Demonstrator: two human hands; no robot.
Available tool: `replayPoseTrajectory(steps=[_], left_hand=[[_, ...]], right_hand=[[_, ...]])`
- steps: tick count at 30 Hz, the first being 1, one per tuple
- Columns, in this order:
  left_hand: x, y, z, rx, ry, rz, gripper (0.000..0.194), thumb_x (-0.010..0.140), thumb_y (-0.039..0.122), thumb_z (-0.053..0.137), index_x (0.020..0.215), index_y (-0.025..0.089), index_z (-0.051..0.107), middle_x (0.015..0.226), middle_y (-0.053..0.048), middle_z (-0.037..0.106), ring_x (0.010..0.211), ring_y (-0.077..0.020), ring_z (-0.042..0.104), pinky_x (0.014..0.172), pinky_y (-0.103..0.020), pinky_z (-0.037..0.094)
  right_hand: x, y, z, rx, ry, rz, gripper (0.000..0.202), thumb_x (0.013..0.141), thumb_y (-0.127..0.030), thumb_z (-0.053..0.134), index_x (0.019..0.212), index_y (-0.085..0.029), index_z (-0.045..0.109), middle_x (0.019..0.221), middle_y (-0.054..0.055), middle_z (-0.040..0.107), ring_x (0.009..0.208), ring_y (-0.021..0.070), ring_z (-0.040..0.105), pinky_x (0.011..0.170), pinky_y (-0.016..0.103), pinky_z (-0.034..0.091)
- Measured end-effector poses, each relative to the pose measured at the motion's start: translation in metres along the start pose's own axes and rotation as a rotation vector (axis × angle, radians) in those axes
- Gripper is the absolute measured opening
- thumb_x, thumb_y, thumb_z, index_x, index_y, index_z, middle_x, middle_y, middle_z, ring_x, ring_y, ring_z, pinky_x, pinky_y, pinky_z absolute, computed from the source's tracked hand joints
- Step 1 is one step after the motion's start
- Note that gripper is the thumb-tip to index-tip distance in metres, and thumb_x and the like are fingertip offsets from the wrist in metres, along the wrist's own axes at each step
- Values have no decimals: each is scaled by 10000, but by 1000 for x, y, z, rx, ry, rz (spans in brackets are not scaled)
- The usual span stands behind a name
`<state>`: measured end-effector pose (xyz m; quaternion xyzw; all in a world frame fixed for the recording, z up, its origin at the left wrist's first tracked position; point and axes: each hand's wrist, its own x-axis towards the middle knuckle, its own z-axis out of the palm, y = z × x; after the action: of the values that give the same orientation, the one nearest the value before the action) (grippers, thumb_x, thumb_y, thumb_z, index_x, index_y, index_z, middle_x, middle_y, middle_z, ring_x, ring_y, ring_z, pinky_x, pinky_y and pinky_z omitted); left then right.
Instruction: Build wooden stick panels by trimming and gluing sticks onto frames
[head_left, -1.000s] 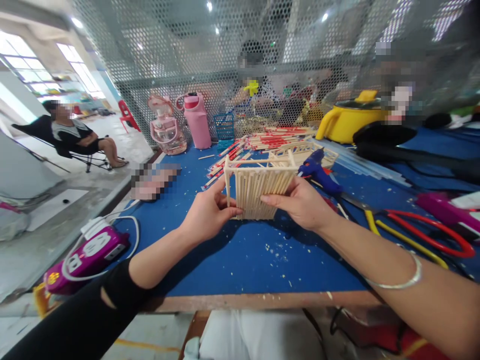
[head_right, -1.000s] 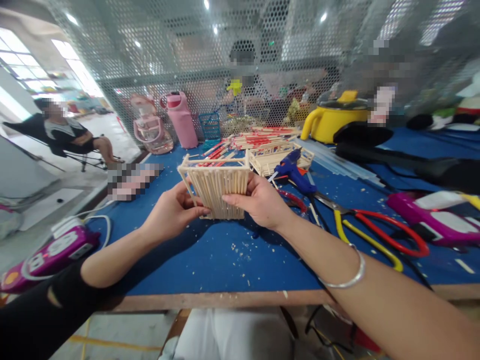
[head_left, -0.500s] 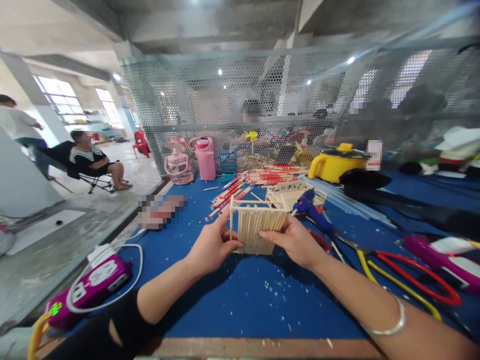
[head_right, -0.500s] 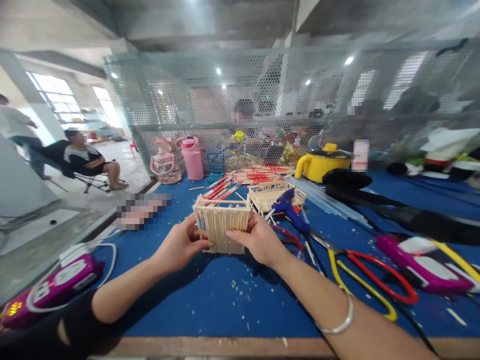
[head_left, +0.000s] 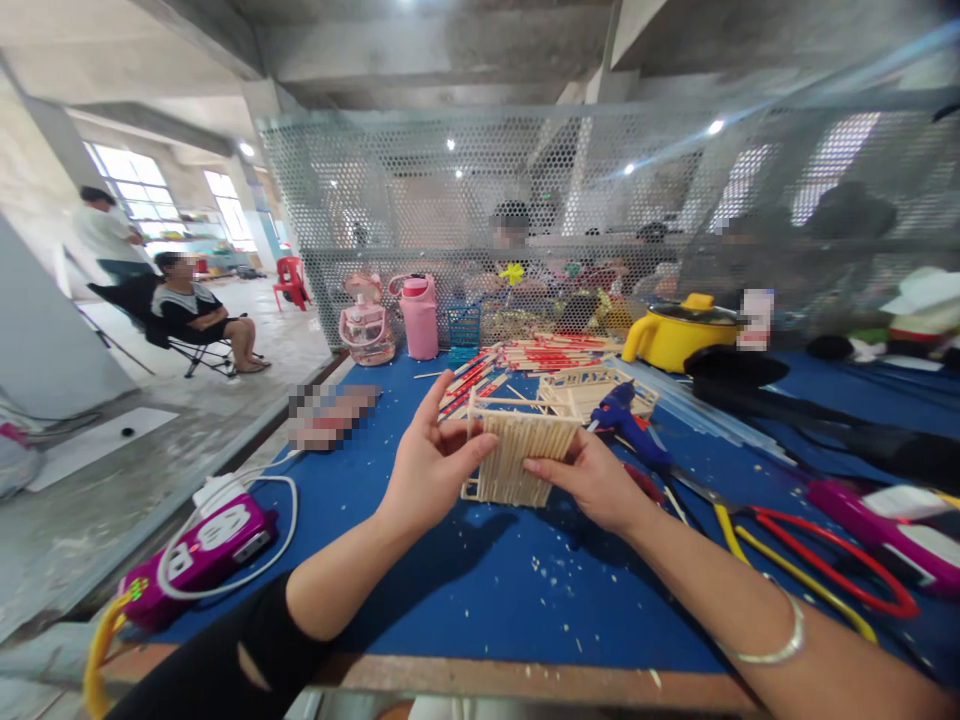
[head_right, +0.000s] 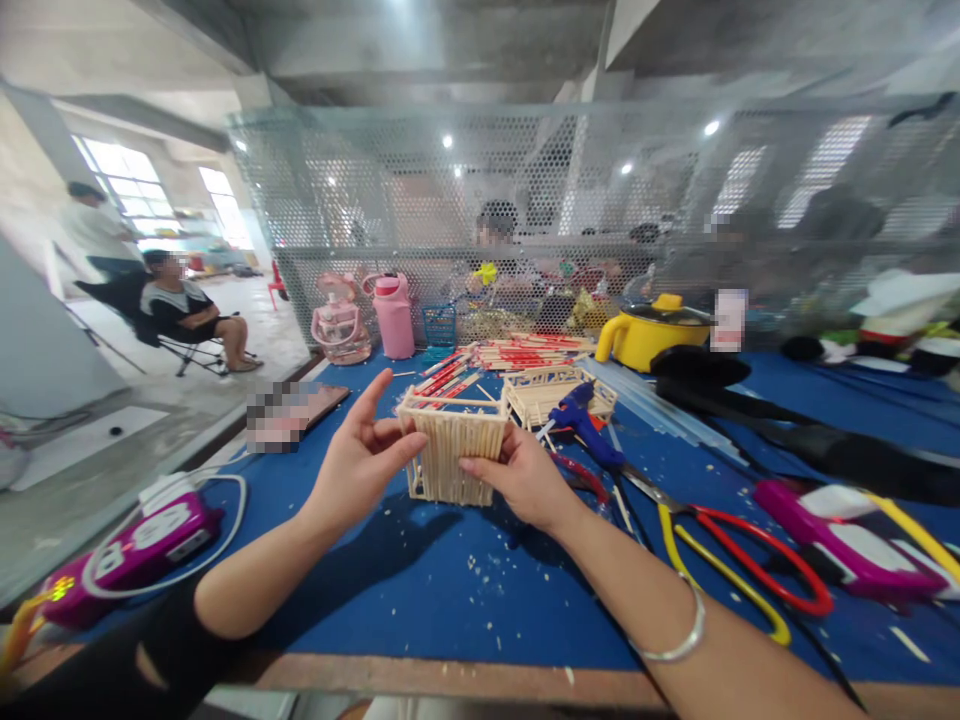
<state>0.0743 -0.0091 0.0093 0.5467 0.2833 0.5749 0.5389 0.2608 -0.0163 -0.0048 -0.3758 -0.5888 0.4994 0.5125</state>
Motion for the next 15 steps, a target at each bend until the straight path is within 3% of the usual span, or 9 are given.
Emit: replayPoseTrajectory(steps=[3, 15], left_hand=[[0, 4, 3, -41, 48, 24, 919, 678, 163, 737, 1443, 189, 228, 719, 28, 690, 676, -95, 629, 688, -213, 480], [1, 8, 5, -16, 49, 3, 949, 641, 141, 753, 1444, 164, 248, 621, 58, 664, 547, -66, 573, 566, -181, 441]], right_hand=[[0, 0, 1, 14, 9, 13, 392, 625, -263, 775, 985, -202, 632, 984, 34, 732, 951, 217, 668, 897, 398, 505], [-1, 2, -1, 32, 2, 11, 407, 627, -253, 772, 994, -199, 606, 1011, 35, 726, 982, 210, 658, 918, 381, 490]])
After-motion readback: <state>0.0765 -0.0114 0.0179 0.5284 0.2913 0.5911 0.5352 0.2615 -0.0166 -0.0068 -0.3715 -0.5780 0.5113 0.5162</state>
